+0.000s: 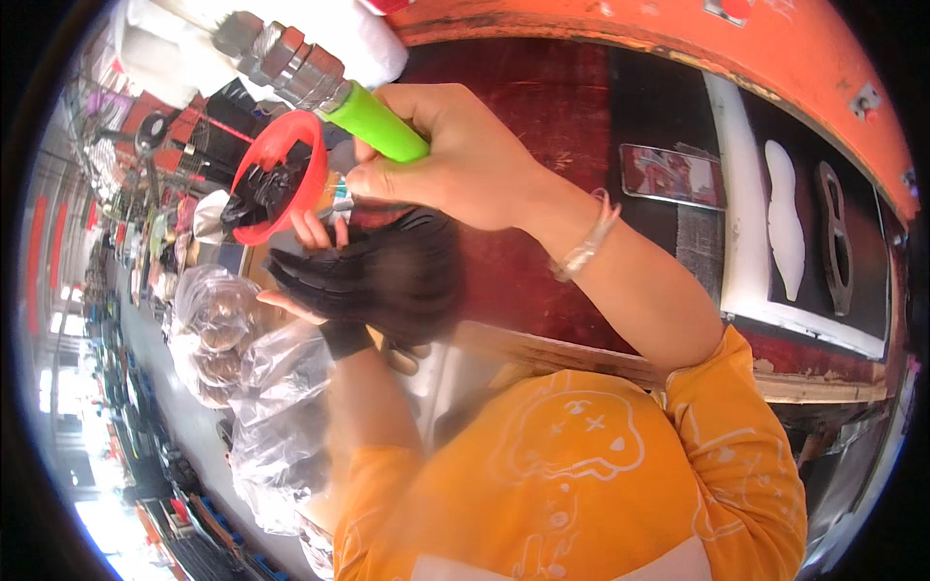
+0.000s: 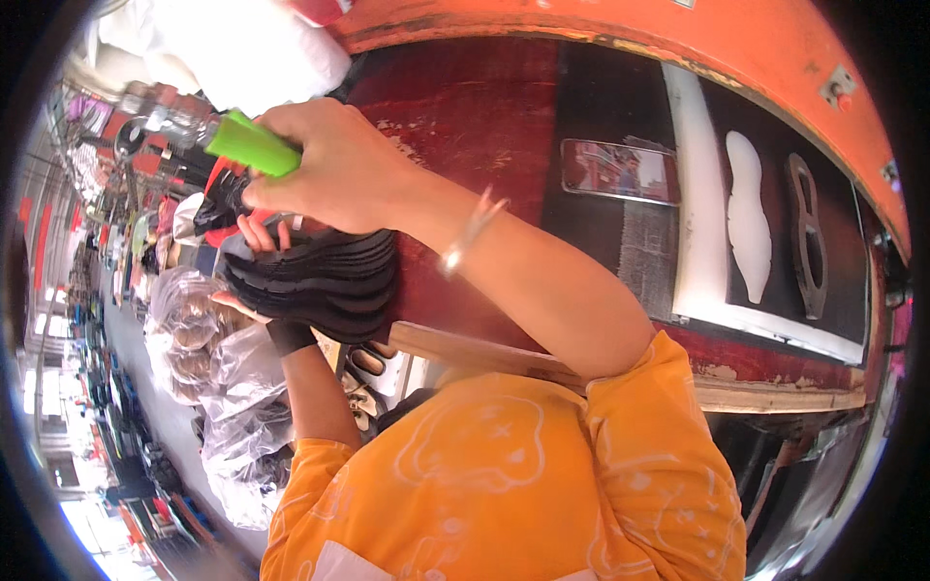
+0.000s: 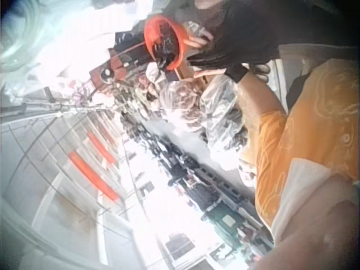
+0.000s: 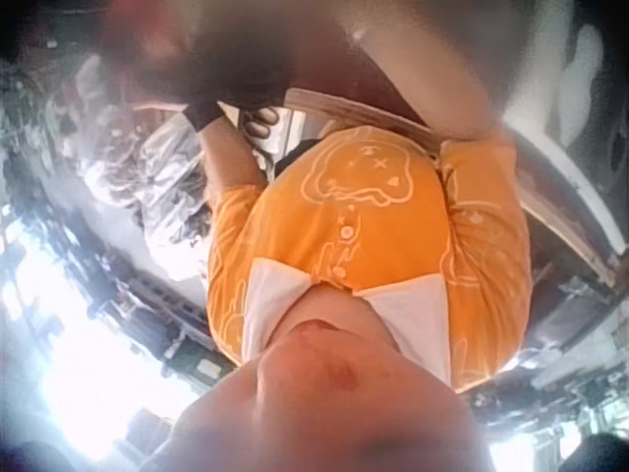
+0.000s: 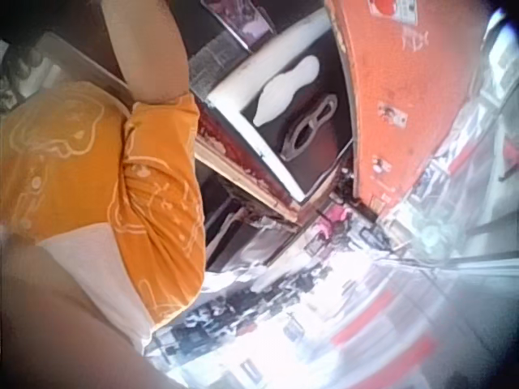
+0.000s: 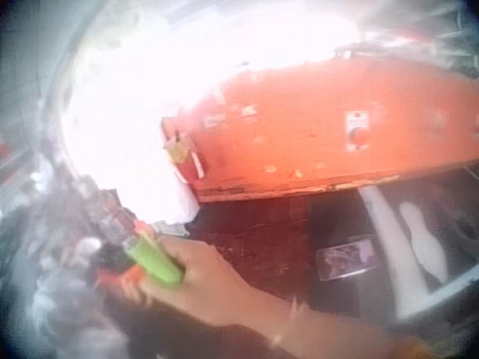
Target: The person uses a green handheld tool to treat a black shoe insole, then places it in a plastic bag. They then repeatedly place black insoles and white shoe lasts into a red-orange machine, pressing a button after each placement.
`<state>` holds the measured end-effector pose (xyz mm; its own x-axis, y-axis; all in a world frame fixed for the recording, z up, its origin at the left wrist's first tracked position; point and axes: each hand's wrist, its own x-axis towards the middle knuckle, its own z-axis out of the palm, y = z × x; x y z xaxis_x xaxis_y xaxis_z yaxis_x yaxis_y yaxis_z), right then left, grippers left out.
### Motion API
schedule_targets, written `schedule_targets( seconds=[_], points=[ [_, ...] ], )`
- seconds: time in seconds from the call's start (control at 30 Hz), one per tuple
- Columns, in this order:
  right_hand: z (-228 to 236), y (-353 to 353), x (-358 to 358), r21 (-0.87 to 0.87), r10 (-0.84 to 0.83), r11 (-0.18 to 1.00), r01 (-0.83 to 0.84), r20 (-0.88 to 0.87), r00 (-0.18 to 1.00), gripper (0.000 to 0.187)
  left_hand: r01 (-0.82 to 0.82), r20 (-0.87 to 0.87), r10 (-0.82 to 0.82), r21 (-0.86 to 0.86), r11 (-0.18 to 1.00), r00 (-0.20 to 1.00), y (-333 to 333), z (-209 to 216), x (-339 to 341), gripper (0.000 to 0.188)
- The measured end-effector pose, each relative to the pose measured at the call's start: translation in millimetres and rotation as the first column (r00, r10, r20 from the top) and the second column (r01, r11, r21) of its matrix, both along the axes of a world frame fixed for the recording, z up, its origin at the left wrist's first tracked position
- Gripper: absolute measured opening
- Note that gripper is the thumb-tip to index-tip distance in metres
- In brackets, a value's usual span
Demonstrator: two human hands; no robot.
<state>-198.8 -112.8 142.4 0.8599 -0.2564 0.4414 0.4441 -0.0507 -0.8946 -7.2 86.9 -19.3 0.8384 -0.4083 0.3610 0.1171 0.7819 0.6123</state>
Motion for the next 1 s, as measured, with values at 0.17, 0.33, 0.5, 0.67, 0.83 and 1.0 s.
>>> schedule_targets(
  seconds=[0.17,0.33,0.5,0.67,0.83,1.0],
  points=[
    [0.3,43.4,41.3,-0.104,0.180,0.979,-0.174,0.060,0.982,0.017,-0.042,-0.193,0.002,-0.203,0.978,0.981,11.7,-11.5,2.2,0.085],
    [16.7,48.8,58.3,0.085,0.105,0.990,-0.110,0.055,0.993,0.017,0.184,-0.065,-0.199,-0.190,0.965,0.978,17.8,-14.7,6.2,0.083],
    [20.8,46.5,62.7,-0.195,0.052,0.980,-0.032,0.099,0.994,0.024,0.182,-0.128,-0.203,-0.156,0.971,0.971,5.1,-5.9,3.5,0.077],
    [-9.5,36.9,75.1,-0.035,0.257,0.965,-0.261,-0.094,0.962,0.021,0.098,-0.105,-0.127,-0.239,0.966,0.986,-13.0,4.8,-2.1,0.090],
    [-31.1,24.6,91.9,0.179,-0.120,0.979,0.098,0.120,0.985,0.020,0.399,-0.031,-0.425,-0.287,0.871,0.904,-11.7,6.9,-9.8,0.109],
    [-40.8,23.4,87.6,0.194,0.057,0.979,-0.067,0.059,0.997,0.020,0.295,-0.119,-0.312,-0.142,0.945,0.943,-1.4,2.0,-12.0,0.118]
  ],
)
